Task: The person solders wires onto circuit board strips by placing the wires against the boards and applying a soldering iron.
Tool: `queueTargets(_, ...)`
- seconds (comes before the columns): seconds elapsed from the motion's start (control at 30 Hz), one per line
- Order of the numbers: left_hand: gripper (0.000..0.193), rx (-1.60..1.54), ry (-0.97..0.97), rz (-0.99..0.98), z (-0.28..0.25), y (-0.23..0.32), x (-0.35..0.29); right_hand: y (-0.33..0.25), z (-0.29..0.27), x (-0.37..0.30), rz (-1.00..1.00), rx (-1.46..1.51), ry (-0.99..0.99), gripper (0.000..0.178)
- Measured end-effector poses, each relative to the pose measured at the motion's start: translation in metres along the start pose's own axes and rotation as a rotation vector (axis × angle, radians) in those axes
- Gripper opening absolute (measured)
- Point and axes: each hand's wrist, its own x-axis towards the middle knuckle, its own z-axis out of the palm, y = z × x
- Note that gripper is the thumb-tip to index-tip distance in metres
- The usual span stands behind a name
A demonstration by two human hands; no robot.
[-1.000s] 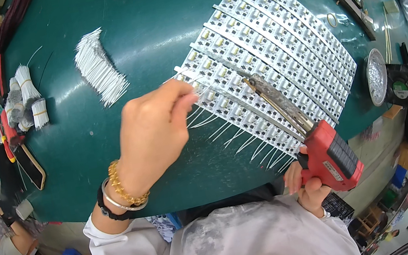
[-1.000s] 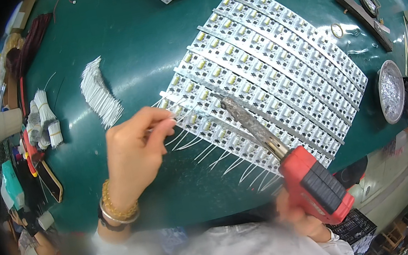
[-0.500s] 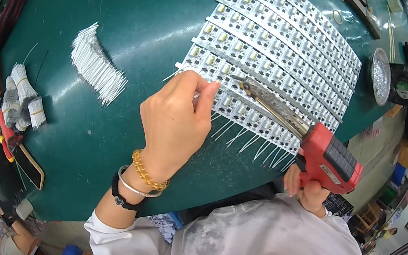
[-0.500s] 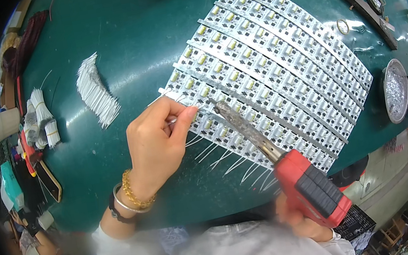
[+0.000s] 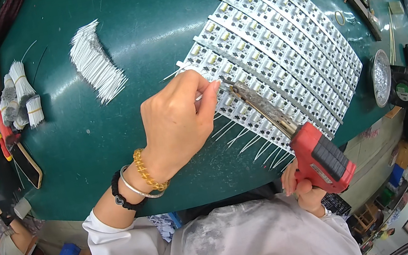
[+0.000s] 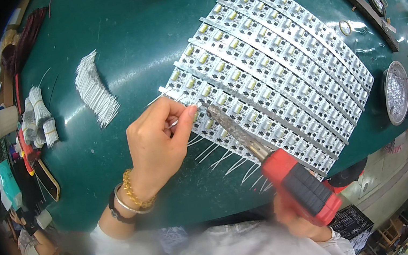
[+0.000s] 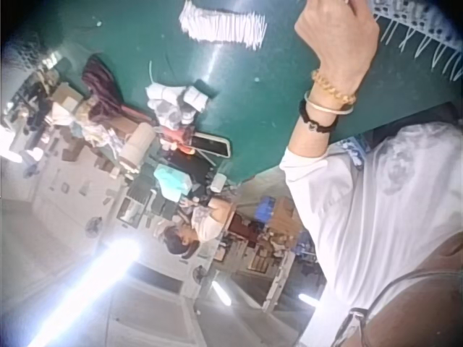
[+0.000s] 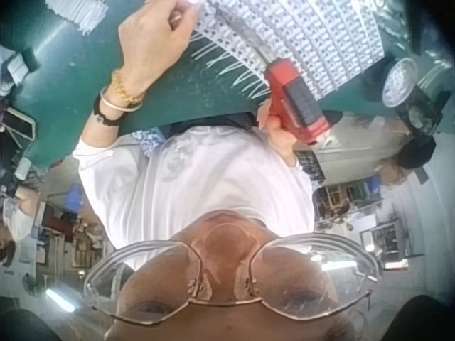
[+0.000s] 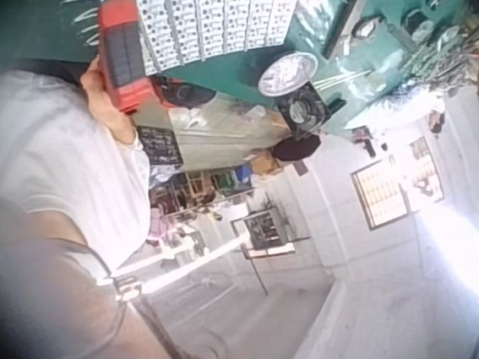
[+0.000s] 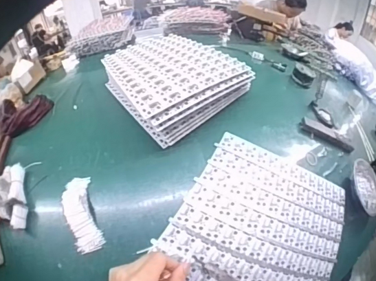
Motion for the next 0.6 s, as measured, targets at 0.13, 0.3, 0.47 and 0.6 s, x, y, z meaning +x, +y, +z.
queueTargets(0.13, 0.019, 0.002, 0.002, 0.014, 0.0, 0.0, 0.0, -0.009, 0.008, 0.007, -0.075, -0.013, -0.064, 0.035)
queueTargets(0.3, 0.019, 0.0, 0.012, 0.021, 0.001, -0.002, -0.002, -0.032, 0.02, 0.02, 0.035, 0.062, -0.03, 0.083)
queueTargets(0.47, 0.019, 0.021, 0.019, 0.035, 0.001, -0.001, -0.002, -0.031, 0.021, 0.017, 0.019, 0.09, 0.002, 0.085)
queueTargets(0.6, 0.017, 0.029, -0.034, 0.007, -0.006, -0.001, -0.002, -0.031, 0.023, 0.014, -0.016, 0.1, 0.06, 0.086)
